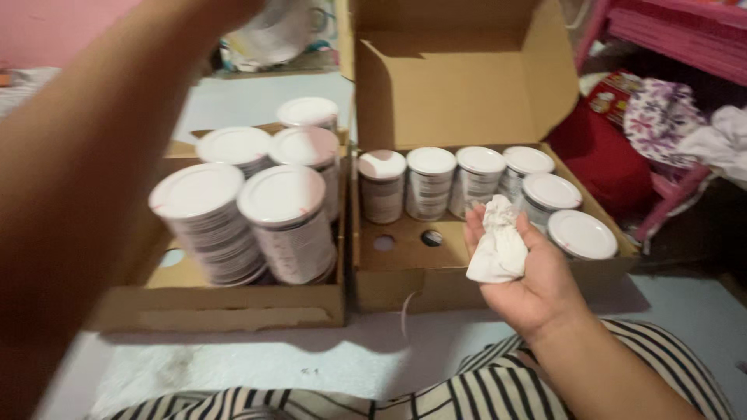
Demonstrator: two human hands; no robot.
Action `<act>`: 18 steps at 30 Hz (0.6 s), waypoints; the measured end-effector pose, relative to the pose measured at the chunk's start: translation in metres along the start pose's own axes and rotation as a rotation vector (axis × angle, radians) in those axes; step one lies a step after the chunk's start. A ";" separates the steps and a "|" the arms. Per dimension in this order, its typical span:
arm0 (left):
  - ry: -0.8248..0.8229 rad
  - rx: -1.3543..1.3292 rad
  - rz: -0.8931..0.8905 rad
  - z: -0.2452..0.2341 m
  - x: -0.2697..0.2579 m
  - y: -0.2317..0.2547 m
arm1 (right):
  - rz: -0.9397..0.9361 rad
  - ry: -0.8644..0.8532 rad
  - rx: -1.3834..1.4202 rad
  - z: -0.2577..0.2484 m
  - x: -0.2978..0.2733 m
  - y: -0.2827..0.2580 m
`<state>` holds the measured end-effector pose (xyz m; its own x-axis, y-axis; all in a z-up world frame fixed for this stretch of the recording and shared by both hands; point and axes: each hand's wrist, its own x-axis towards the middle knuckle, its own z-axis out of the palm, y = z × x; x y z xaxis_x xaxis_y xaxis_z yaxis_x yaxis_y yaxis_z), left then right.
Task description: The person wipes the exterior of cylindrical cans with a white cloth, handling them one at a time. The person rotates each can to clean all sides and then places it into a cardboard box.
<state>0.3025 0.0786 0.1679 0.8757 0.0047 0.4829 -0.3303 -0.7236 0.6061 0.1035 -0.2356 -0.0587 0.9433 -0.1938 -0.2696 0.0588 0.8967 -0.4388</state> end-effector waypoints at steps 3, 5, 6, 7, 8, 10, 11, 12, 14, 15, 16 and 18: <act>0.045 0.120 -0.099 0.021 0.035 -0.050 | -0.036 0.012 -0.102 -0.004 -0.006 -0.009; 0.067 0.168 -0.106 0.035 0.050 -0.086 | -0.048 0.044 -0.105 -0.006 -0.006 -0.015; 0.082 0.191 -0.094 0.042 0.054 -0.103 | -0.046 0.059 -0.108 -0.007 -0.004 -0.017; 0.098 0.215 -0.082 0.049 0.059 -0.118 | -0.055 0.059 -0.102 -0.009 -0.002 -0.019; 0.066 0.192 -0.084 0.054 0.063 -0.133 | -0.060 0.055 -0.097 -0.010 0.001 -0.019; 0.005 0.149 -0.090 0.064 0.070 -0.156 | -0.070 0.061 -0.120 -0.011 0.007 -0.018; -0.027 0.193 -0.133 0.068 0.074 -0.164 | -0.074 0.069 -0.147 -0.012 0.010 -0.018; -0.061 0.238 -0.177 0.073 0.079 -0.171 | -0.078 0.078 -0.175 -0.013 0.012 -0.016; -0.147 0.309 -0.262 0.082 0.086 -0.183 | -0.069 0.088 -0.201 -0.012 0.016 -0.014; -0.199 0.335 -0.303 0.087 0.090 -0.189 | -0.065 0.092 -0.213 -0.012 0.018 -0.012; -0.248 0.360 -0.342 0.090 0.093 -0.194 | -0.066 0.088 -0.211 -0.011 0.020 -0.010; -0.243 0.334 -0.352 0.099 0.095 -0.206 | -0.066 0.081 -0.209 -0.009 0.022 -0.008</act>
<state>0.4884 0.1597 0.0260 0.9826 0.1552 0.1025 0.0931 -0.8874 0.4515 0.1211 -0.2506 -0.0689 0.9099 -0.2881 -0.2986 0.0427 0.7808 -0.6233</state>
